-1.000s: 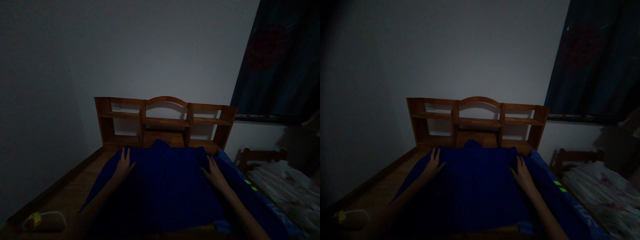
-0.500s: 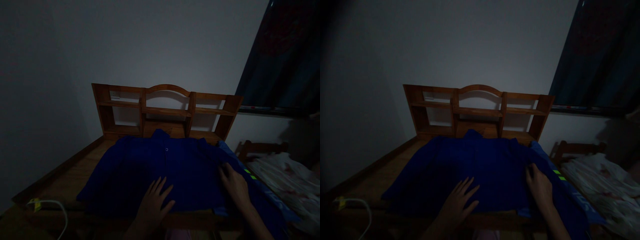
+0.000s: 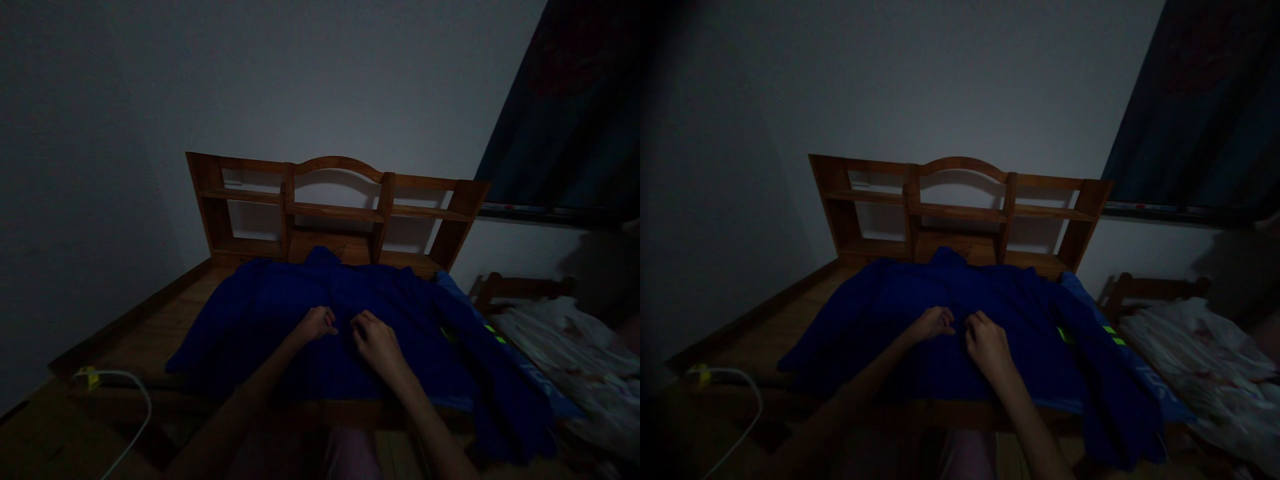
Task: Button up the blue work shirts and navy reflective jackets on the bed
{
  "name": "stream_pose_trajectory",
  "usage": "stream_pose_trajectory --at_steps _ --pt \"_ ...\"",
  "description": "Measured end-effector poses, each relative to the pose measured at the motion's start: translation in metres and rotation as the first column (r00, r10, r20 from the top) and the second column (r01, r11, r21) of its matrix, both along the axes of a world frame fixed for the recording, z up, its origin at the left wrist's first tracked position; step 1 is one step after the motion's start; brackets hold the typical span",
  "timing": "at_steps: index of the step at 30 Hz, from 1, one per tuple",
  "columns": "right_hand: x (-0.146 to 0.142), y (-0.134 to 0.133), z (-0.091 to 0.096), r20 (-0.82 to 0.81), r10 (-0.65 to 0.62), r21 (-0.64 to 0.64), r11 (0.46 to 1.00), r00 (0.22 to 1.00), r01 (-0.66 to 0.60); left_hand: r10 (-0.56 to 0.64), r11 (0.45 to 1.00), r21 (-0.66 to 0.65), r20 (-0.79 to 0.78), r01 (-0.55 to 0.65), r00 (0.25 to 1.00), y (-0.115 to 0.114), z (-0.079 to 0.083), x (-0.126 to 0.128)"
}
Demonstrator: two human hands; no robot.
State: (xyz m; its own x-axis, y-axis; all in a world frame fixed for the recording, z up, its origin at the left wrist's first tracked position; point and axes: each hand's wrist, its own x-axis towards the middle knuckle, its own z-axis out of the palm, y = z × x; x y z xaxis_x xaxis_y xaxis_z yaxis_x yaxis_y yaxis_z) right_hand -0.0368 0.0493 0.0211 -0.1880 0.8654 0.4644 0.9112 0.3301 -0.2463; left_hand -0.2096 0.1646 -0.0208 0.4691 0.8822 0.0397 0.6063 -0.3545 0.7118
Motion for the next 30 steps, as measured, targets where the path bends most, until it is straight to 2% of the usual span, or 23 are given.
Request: stream_pose_trajectory --at_steps 3,8,12,18,26,30 --pt "-0.020 0.014 -0.020 0.014 -0.073 0.001 0.997 0.997 0.073 -0.059 0.997 -0.052 0.004 0.059 0.998 0.014 -0.005 0.001" --pt "-0.026 0.017 -0.041 0.045 -0.080 0.050 0.996 0.996 0.077 -0.081 0.997 0.017 0.086 0.080 0.993 0.007 -0.014 -0.006" --pt "-0.024 0.016 -0.042 0.047 -0.055 0.036 0.998 0.997 0.053 -0.077 0.997 0.029 0.149 0.074 0.986 0.000 -0.014 -0.010" --pt "-0.023 0.015 -0.042 -0.029 -0.058 0.024 0.998 0.998 0.059 0.017 0.999 0.031 0.224 -0.025 0.974 -0.018 -0.005 -0.009" --pt "-0.017 0.019 -0.048 -0.086 -0.023 -0.023 1.000 0.996 0.021 0.101 0.990 -0.130 0.341 -0.060 0.934 -0.020 -0.016 -0.005" --pt "-0.016 0.020 -0.048 -0.216 -0.011 -0.005 1.000 0.976 0.010 0.124 0.981 -0.186 0.421 -0.048 0.898 -0.024 -0.015 -0.005"
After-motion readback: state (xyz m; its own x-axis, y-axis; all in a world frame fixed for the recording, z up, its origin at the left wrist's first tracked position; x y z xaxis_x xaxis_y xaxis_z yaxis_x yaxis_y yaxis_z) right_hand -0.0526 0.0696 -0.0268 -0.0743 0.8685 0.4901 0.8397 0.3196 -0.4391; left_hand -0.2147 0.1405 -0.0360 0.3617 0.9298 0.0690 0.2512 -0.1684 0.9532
